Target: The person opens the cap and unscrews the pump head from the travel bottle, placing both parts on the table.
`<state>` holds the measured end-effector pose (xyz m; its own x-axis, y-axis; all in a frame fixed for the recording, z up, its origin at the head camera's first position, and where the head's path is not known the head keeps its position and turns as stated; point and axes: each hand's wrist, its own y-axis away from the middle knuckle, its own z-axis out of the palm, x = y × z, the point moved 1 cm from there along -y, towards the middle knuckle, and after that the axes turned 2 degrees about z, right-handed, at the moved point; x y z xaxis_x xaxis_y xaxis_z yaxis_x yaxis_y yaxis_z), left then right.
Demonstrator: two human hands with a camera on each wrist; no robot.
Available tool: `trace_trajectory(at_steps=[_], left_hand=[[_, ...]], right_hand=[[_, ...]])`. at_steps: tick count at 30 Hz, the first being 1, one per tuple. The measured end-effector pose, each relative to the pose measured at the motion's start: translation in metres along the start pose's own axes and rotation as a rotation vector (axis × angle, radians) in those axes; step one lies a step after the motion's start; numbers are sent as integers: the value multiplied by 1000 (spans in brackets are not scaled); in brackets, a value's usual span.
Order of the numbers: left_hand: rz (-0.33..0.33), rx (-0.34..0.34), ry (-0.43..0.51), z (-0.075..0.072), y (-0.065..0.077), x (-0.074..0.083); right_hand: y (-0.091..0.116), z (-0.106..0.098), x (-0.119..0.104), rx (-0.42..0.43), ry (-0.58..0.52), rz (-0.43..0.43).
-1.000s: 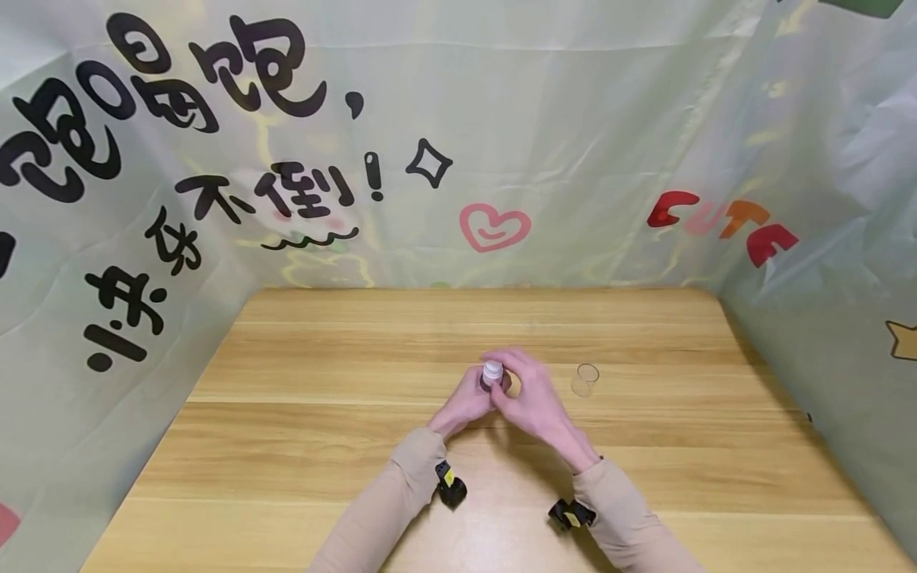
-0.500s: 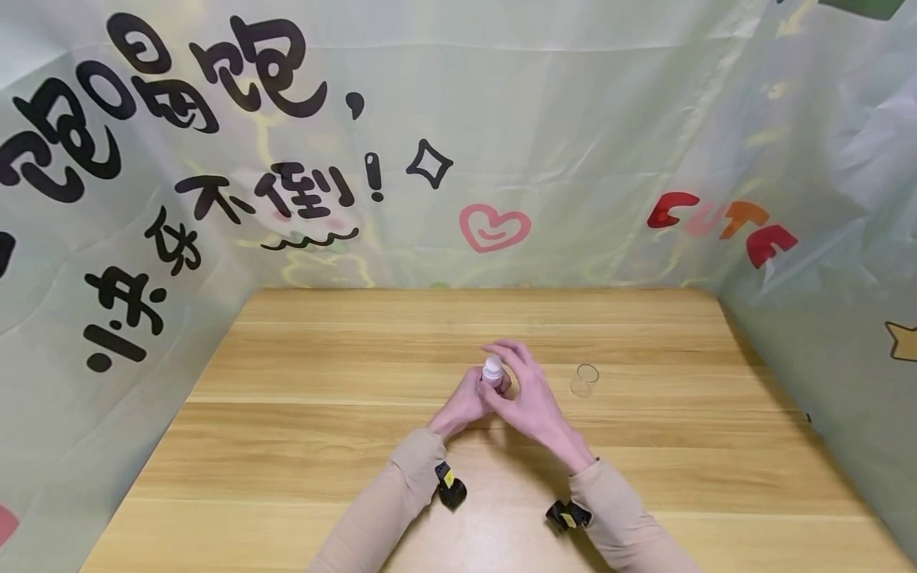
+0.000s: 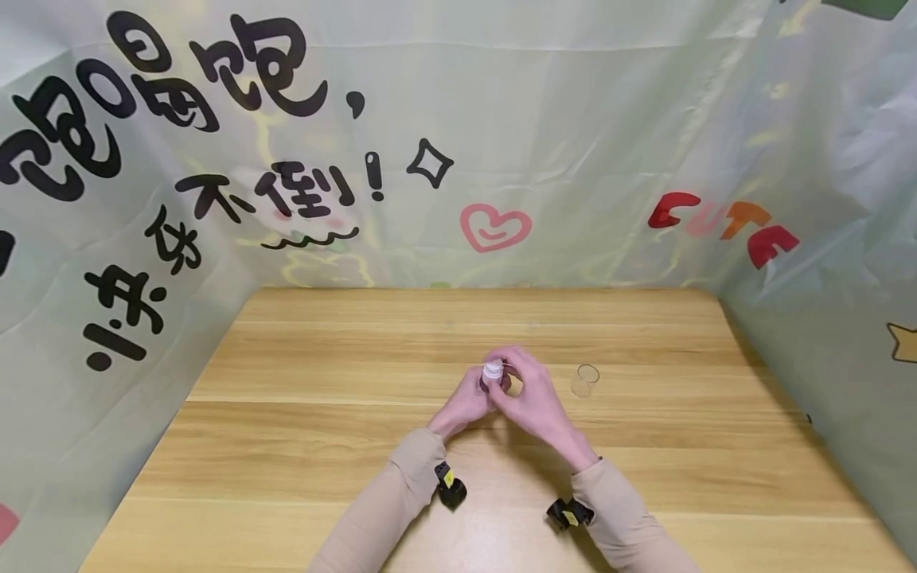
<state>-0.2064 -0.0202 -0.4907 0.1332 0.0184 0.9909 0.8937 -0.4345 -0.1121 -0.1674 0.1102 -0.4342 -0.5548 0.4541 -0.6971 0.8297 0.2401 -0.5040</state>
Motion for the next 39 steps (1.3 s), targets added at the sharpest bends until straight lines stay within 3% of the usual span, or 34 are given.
trace_trajectory(at_steps=[8,13,19,26,30,34,36,39], left_hand=[[16,-25,-28,0,1,2],[19,-14,-20,-1,1,1],[-5,-26,-21,0,1,1],[-1,-28,-15,0,0,0],[7,-21,-21,0,1,0],[28,-25,-2,0,1,0],[45,-36,-5,0,1,0],[20,-41,-29,-1,1,0]], right_hand=[[-1,-1,0,22,-3,11],[-1,-3,-2,-15,-76,18],[1,-2,-1,21,17,36],[1,-1,-1,14,-4,44],[1,2,-1,43,23,4],[1,3,-2,32,-23,-39],[1,4,-2,24,-37,-19],[0,5,-4,36,-11,40]])
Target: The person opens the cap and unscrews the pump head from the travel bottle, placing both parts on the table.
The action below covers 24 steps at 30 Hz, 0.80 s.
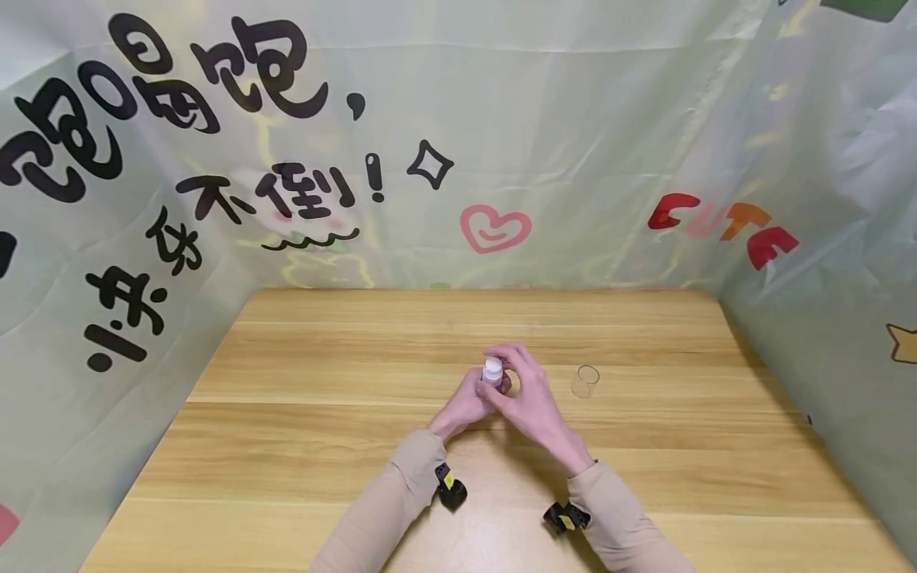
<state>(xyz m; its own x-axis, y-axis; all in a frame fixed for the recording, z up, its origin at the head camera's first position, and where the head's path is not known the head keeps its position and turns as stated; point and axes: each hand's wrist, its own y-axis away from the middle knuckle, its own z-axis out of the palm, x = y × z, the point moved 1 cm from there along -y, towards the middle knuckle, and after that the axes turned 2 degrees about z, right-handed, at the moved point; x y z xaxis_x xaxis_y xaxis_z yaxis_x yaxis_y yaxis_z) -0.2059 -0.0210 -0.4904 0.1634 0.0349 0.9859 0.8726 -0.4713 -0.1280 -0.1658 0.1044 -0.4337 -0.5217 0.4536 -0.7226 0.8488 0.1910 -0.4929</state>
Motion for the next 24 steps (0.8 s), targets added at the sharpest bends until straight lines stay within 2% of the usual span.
trace_trajectory(at_steps=[4,8,12,16,19,24], left_hand=[[-43,25,-8,1,0,0],[-11,19,30,1,-1,-1],[7,1,27,0,0,-2],[-22,12,-5,1,0,-1],[-44,27,4,1,0,0],[-58,25,29,1,-1,0]], right_hand=[[-1,-1,0,16,36,7],[-1,-3,1,-33,-8,-23],[0,-3,0,-77,-4,4],[0,-2,-2,-45,50,31],[-1,-2,-4,-24,68,31],[-2,-3,-4,-40,34,20]])
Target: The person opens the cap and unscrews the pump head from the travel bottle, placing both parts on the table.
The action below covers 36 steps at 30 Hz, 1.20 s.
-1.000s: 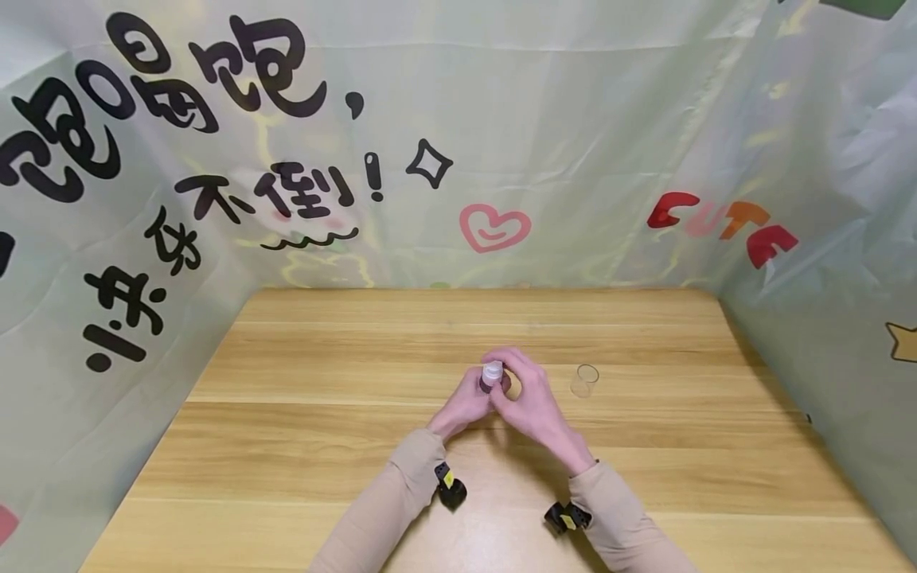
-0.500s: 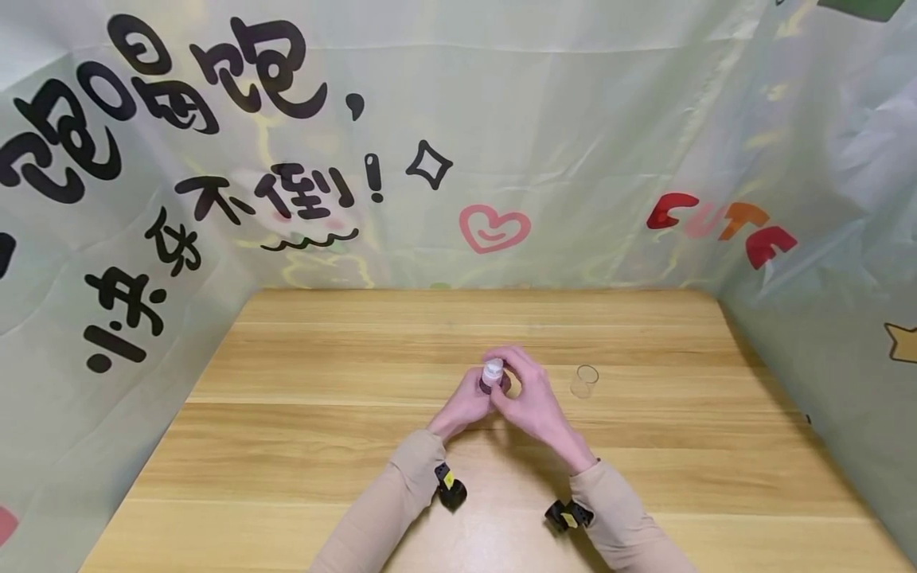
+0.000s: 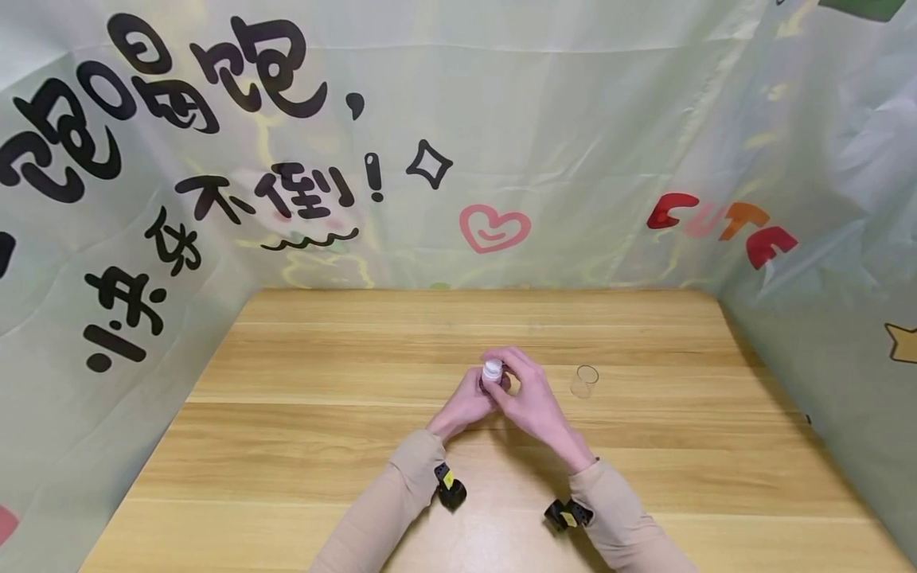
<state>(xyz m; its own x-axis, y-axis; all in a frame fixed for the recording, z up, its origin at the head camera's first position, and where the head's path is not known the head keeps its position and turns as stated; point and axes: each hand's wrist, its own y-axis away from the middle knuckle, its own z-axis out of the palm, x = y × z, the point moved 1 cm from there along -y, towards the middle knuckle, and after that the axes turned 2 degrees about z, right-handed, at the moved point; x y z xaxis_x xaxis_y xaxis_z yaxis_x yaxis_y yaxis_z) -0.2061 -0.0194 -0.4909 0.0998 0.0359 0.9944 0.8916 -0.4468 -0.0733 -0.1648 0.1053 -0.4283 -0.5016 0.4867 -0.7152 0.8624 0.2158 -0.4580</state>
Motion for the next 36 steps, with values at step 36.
trace_trajectory(at_steps=[36], left_hand=[[35,-38,6,0,0,0]], right_hand=[[-1,-19,18,103,109,222]])
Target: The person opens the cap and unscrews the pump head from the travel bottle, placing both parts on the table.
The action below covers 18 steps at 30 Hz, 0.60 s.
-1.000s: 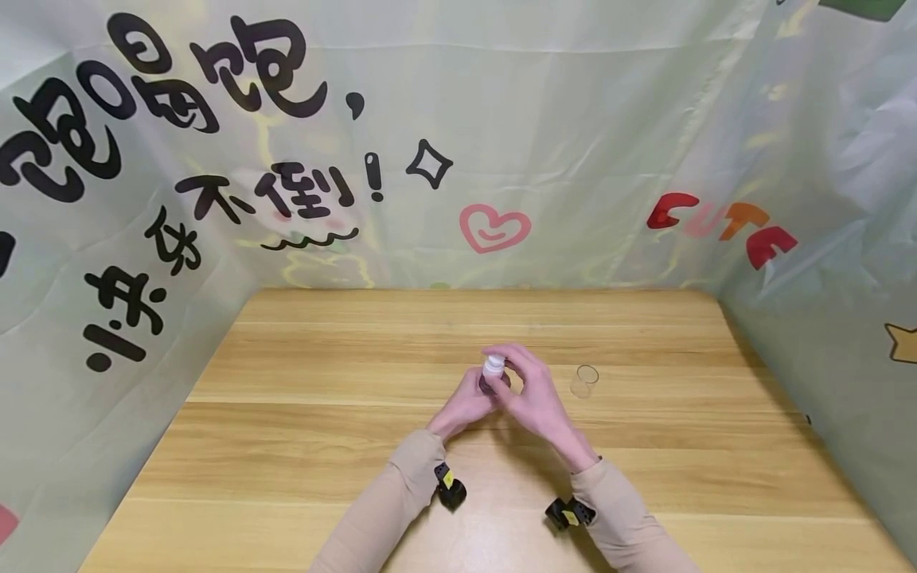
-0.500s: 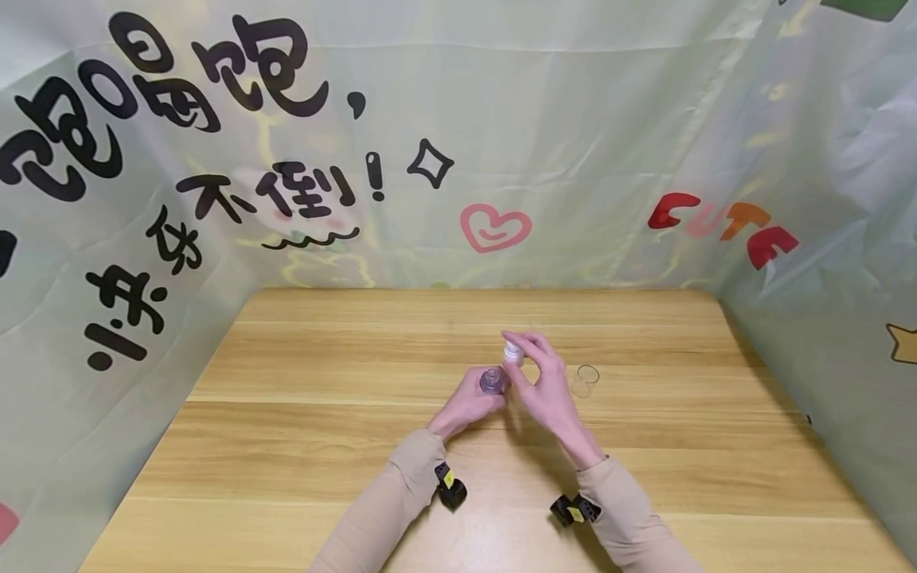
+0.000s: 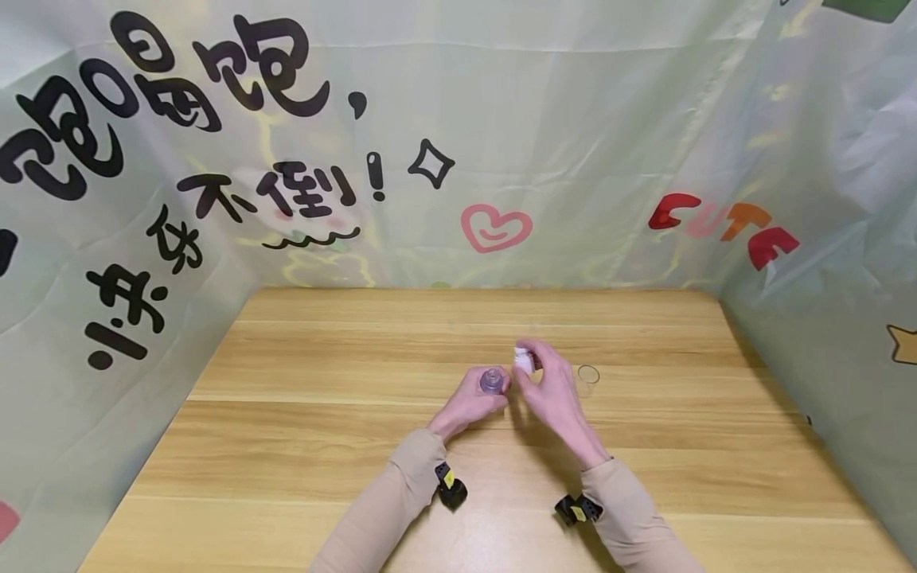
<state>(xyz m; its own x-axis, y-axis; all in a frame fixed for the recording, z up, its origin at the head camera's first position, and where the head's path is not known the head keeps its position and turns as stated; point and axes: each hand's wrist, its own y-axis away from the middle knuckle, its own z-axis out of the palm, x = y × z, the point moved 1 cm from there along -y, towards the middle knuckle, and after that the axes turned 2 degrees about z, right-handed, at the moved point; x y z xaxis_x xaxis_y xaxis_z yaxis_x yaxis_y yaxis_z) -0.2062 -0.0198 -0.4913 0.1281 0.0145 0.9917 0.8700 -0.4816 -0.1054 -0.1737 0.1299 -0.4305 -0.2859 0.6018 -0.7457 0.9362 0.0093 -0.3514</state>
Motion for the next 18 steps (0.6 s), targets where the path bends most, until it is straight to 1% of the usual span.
trace_trajectory(at_steps=[3,7,11,15,18], left_hand=[[-3,-7,8,0,0,0],[-13,-11,4,0,0,0],[-9,-6,-3,0,-1,-2],[2,-6,-9,0,-1,-1],[10,-5,-11,0,-1,0]], right_hand=[[0,-1,5,-30,31,46],[0,-1,10,-68,74,75],[0,0,14,-103,132,107],[1,1,16,-153,155,162],[2,1,17,-181,166,184]])
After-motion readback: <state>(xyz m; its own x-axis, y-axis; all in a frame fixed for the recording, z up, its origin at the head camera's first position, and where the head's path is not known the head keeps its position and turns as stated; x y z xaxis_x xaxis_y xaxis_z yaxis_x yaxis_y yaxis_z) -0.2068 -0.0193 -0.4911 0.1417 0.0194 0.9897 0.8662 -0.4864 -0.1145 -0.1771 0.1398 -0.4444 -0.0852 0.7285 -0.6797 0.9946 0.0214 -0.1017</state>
